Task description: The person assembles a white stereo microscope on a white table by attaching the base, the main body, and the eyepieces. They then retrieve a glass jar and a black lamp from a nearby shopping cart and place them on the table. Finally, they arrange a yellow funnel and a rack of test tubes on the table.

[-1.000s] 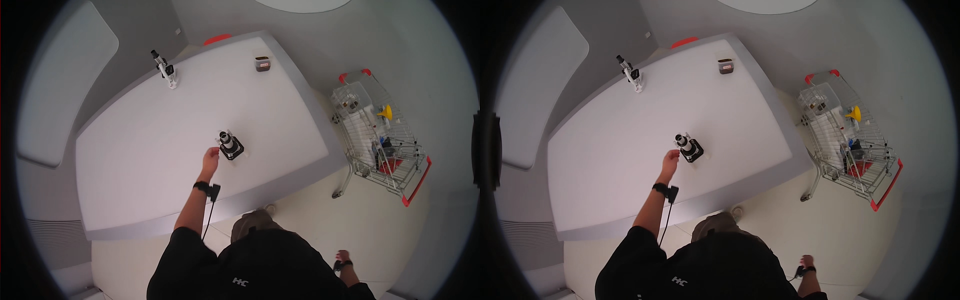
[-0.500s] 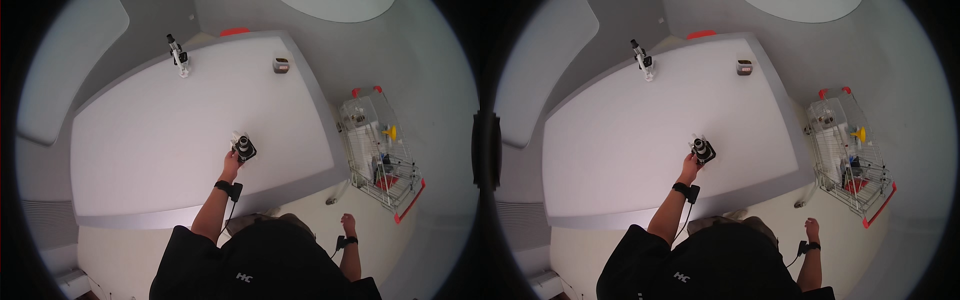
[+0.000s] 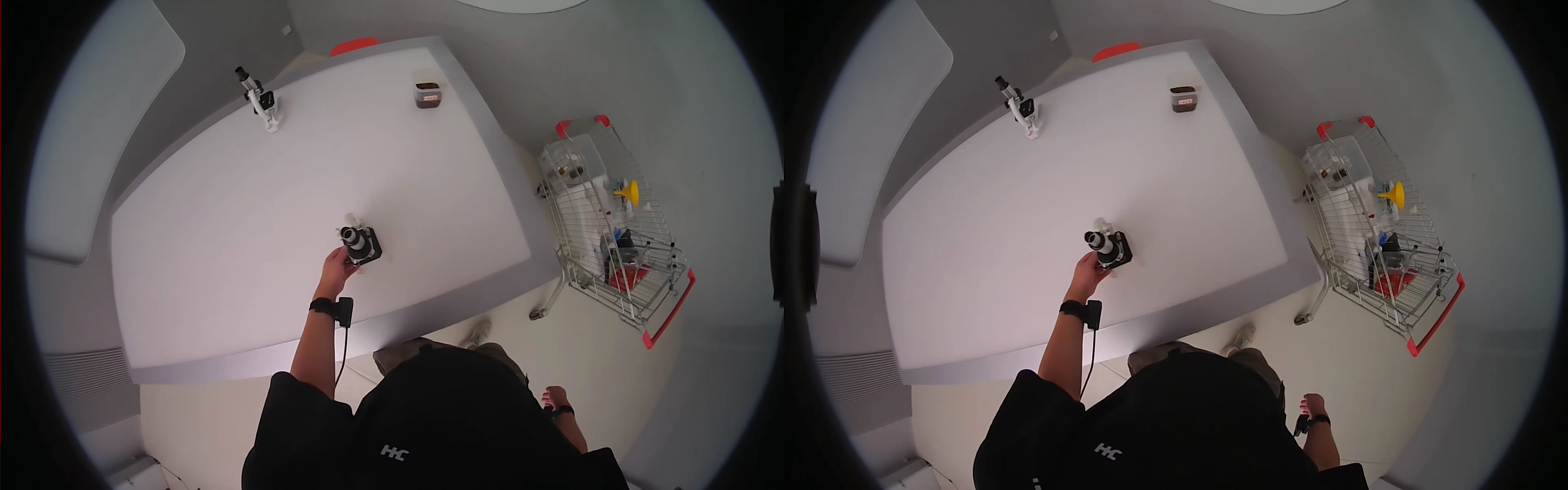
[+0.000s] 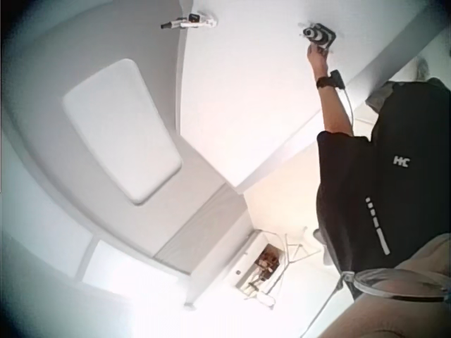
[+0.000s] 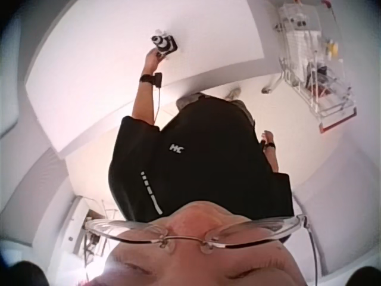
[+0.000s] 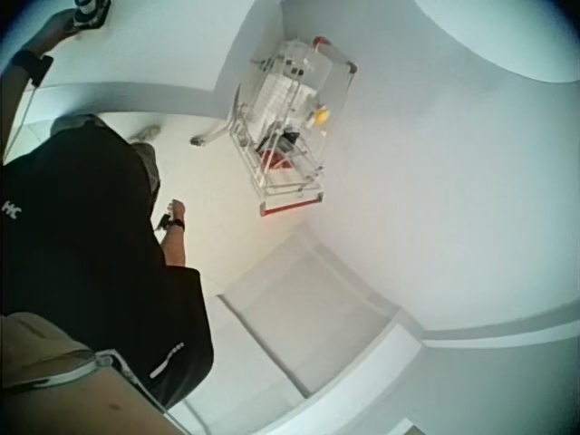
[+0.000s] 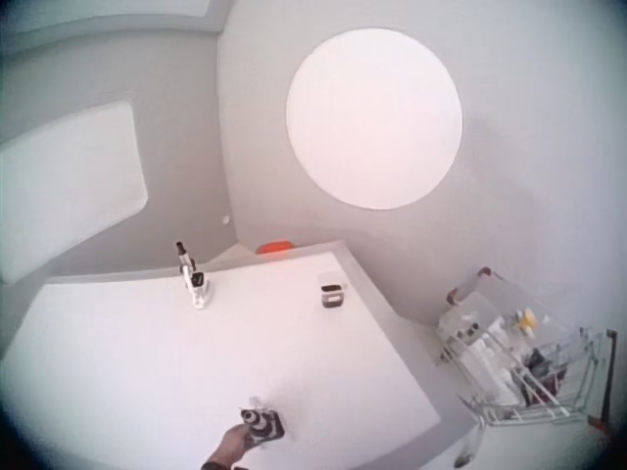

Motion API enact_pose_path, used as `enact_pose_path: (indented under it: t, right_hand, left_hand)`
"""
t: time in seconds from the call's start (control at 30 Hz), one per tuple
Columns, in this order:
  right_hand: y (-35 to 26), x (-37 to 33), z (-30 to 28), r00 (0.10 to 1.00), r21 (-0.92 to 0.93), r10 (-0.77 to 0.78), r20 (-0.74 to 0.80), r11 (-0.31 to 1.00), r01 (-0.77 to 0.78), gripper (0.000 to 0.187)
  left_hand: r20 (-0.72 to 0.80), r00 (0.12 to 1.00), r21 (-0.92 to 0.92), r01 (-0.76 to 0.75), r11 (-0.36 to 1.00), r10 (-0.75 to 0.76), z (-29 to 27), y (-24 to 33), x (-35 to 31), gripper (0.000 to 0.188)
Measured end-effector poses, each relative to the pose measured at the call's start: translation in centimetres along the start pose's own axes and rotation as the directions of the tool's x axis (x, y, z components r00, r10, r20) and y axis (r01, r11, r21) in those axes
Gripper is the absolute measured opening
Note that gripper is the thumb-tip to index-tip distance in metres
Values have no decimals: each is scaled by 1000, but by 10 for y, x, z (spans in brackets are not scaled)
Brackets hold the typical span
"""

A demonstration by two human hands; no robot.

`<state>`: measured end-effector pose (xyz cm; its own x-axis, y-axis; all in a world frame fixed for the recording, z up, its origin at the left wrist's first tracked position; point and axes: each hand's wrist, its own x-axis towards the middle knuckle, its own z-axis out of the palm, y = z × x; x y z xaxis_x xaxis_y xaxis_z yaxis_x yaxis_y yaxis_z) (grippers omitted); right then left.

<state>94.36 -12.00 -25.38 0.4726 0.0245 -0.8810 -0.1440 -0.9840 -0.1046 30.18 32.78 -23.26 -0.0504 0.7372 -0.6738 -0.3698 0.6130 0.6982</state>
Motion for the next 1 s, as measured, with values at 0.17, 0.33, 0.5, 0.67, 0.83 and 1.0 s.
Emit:
enact_pose_path:
  t: [0.17, 0.33, 0.5, 0.67, 0.83, 1.0]
  right_hand:
    - [40, 51, -22, 957, 268, -56, 286, 963, -23, 27]
    - [72, 171, -60, 752, -633, -630, 196, 504, 588, 6]
    - [-16, 130, -122, 832, -542, -525, 179, 653, 529, 47]
    - [-28, 129, -198, 795, -204, -606, -20, 781, 590, 37]
    - [-134, 60, -274, 709, 118, -653, 268, 752, 648, 21]
    - [-215, 21, -325, 606, 318, -781, 149, 618, 719, 24]
  left_hand:
    - [-235, 966, 15, -109, 994, 110, -24, -31, 6, 25]
    - [-504, 860, 32, -75, 997, 81, -52, -118, 21, 18]
    - [-620, 775, 254, 56, 966, 118, 70, -175, -43, 22]
    - [-214, 976, 348, 37, 937, 41, 281, -211, -78, 43]
    - [237, 969, 519, -70, 852, -64, 471, -198, -100, 31]
    - [421, 901, 574, -179, 799, -101, 604, -195, -85, 26]
